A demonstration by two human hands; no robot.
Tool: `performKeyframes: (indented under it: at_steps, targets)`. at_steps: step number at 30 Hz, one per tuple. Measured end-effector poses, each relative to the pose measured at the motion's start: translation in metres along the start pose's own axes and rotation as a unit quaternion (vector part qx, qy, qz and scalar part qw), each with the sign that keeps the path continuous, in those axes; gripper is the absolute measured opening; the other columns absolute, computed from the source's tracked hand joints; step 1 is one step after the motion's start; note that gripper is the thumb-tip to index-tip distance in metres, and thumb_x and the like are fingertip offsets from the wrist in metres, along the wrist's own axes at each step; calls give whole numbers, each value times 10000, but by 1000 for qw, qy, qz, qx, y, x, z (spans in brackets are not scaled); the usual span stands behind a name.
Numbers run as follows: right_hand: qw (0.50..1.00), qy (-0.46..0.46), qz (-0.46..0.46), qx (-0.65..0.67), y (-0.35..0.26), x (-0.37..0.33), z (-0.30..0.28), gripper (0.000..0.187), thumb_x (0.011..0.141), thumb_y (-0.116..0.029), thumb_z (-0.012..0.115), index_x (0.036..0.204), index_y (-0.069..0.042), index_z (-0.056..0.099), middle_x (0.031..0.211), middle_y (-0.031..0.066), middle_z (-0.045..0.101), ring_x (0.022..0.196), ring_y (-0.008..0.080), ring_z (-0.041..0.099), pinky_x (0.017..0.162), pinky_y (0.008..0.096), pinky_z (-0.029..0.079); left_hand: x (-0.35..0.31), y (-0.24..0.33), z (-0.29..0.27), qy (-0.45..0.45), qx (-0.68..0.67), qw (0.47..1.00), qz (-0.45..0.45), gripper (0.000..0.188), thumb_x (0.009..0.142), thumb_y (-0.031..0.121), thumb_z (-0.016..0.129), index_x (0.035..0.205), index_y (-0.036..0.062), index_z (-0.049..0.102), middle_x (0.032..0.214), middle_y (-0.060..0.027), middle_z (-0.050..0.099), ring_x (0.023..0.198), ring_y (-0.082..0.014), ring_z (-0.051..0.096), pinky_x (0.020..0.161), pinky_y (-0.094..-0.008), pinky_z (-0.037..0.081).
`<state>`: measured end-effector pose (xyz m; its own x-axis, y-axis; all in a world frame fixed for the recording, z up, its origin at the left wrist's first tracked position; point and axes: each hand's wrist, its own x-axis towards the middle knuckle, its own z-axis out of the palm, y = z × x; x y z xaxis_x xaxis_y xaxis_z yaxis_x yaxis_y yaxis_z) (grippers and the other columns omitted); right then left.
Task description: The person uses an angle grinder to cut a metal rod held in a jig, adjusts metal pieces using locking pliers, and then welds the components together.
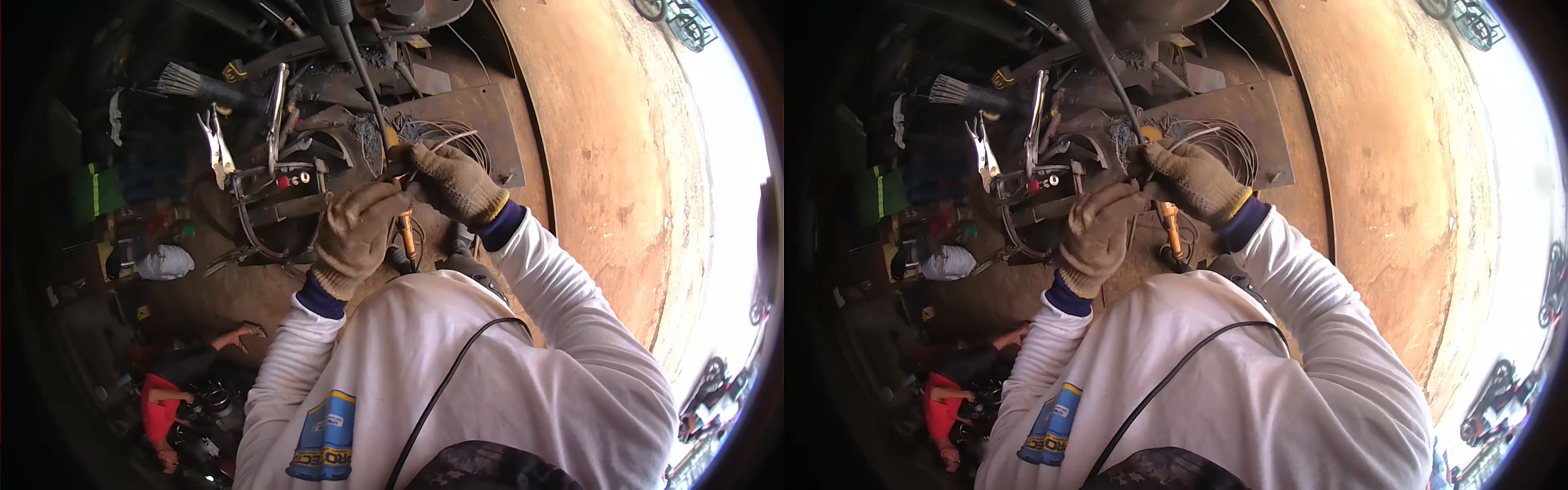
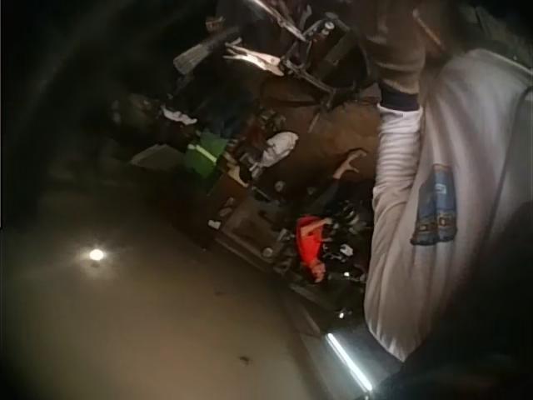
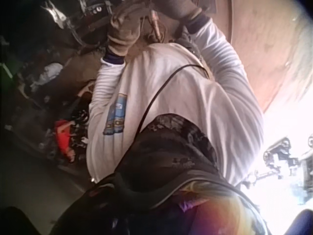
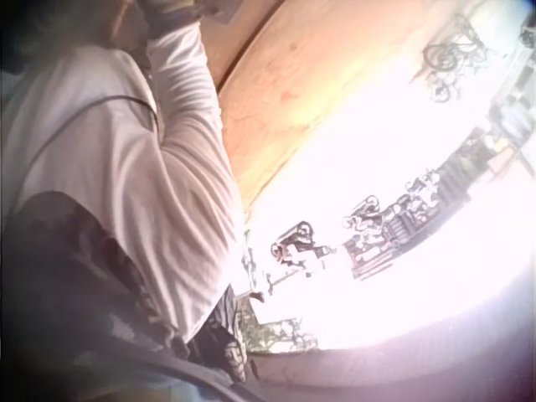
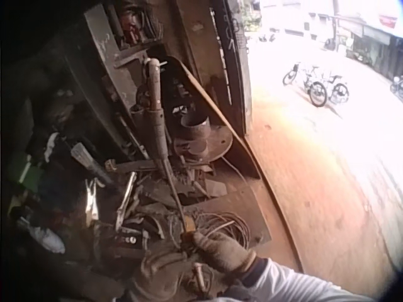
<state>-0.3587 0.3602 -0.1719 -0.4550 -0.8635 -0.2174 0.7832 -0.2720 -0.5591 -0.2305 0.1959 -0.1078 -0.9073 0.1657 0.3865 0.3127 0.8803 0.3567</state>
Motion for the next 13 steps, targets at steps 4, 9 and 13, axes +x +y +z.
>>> performKeyframes:
  at_steps: [4, 9, 13]
  targets:
    - [999, 19, -17, -46, 24, -4, 27, 429, 1061, -304, 544, 1335, 24, 581, 1109, 93, 689, 962, 182, 666, 890, 314, 545, -43, 8, -8, 63, -29, 993, -95, 261, 934, 158, 671, 1194, 150, 680, 1068, -90, 713, 899, -306, 692, 822, -438, 543]
    - [996, 35, -43, -67, 56, -21, 62, 439, 1062, -291, 541, 1374, 18, 546, 1168, 111, 673, 1065, 259, 687, 967, 393, 542, -82, -2, -13, -39, 47, 989, -131, 347, 975, 280, 607, 1312, 202, 634, 943, -106, 708, 793, -301, 686, 734, -430, 566]
    - [938, 1, 61, -341, 73, -30, 63, 526, 1009, -350, 632, 1402, -12, 541, 1215, 114, 675, 1156, 271, 646, 1044, 414, 497, -121, -12, -32, -71, 35, 976, -202, 393, 964, 255, 608, 1354, 216, 596, 969, -92, 718, 828, -282, 699, 766, -430, 576]
